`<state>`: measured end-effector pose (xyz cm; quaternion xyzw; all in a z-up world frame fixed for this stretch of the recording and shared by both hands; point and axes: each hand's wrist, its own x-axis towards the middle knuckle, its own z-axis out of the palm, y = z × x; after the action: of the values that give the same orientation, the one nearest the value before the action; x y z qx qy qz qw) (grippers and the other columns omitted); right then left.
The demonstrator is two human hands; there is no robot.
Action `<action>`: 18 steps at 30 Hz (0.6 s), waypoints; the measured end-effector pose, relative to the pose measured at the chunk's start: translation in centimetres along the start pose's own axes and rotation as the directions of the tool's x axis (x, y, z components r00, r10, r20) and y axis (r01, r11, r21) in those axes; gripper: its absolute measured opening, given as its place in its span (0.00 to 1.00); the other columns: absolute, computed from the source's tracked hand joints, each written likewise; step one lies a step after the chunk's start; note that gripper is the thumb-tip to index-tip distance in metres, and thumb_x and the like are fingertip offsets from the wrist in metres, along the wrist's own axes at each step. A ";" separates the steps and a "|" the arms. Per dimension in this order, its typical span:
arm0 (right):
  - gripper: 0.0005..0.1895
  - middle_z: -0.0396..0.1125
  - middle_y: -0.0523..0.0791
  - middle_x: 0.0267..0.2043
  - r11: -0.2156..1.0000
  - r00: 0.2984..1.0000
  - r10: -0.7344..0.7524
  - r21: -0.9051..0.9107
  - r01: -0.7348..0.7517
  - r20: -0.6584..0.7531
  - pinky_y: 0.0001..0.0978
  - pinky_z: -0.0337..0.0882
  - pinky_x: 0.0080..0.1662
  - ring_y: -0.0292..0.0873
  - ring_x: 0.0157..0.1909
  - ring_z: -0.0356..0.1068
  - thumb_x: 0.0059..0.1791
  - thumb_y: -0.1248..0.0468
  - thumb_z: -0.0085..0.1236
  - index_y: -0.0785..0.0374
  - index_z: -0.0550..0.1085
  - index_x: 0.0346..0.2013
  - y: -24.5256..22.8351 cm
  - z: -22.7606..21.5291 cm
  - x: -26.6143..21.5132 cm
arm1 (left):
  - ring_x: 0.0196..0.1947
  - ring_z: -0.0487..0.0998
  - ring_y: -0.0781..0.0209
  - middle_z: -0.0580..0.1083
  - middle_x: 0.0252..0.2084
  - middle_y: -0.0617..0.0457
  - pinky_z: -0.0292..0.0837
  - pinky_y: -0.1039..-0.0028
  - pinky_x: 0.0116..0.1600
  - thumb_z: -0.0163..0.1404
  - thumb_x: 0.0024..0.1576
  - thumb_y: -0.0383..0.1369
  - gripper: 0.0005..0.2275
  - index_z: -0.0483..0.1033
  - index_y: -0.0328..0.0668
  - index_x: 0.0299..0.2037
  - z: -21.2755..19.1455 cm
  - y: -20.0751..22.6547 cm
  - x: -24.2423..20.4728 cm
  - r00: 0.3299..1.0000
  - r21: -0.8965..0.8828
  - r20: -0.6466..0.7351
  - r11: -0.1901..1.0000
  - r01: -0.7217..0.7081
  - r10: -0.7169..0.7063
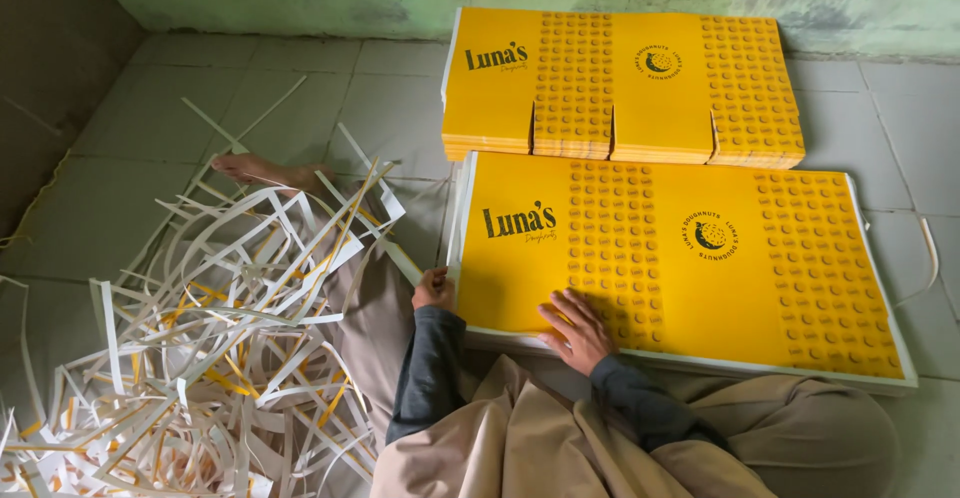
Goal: Peeling off adhesive backing strips from flat-packed cardboard boxes
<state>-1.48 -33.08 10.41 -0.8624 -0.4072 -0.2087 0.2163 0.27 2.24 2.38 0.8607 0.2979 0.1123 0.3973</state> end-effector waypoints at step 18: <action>0.13 0.78 0.44 0.33 0.848 0.768 -0.080 0.448 -0.282 0.635 0.39 0.79 0.36 0.46 0.29 0.75 0.55 0.55 0.51 0.50 0.82 0.48 0.8 -12.1 3.1 | 0.60 0.77 0.57 0.78 0.57 0.58 0.73 0.65 0.64 0.55 0.51 0.57 0.29 0.70 0.67 0.64 2.5 1.7 -2.4 0.891 0.257 0.410 0.962 0.090 -0.193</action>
<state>-1.32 -38.27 21.84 -0.8113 -0.4473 0.2239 0.3025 0.16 -1.60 2.14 0.8803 0.2761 -0.1457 0.3573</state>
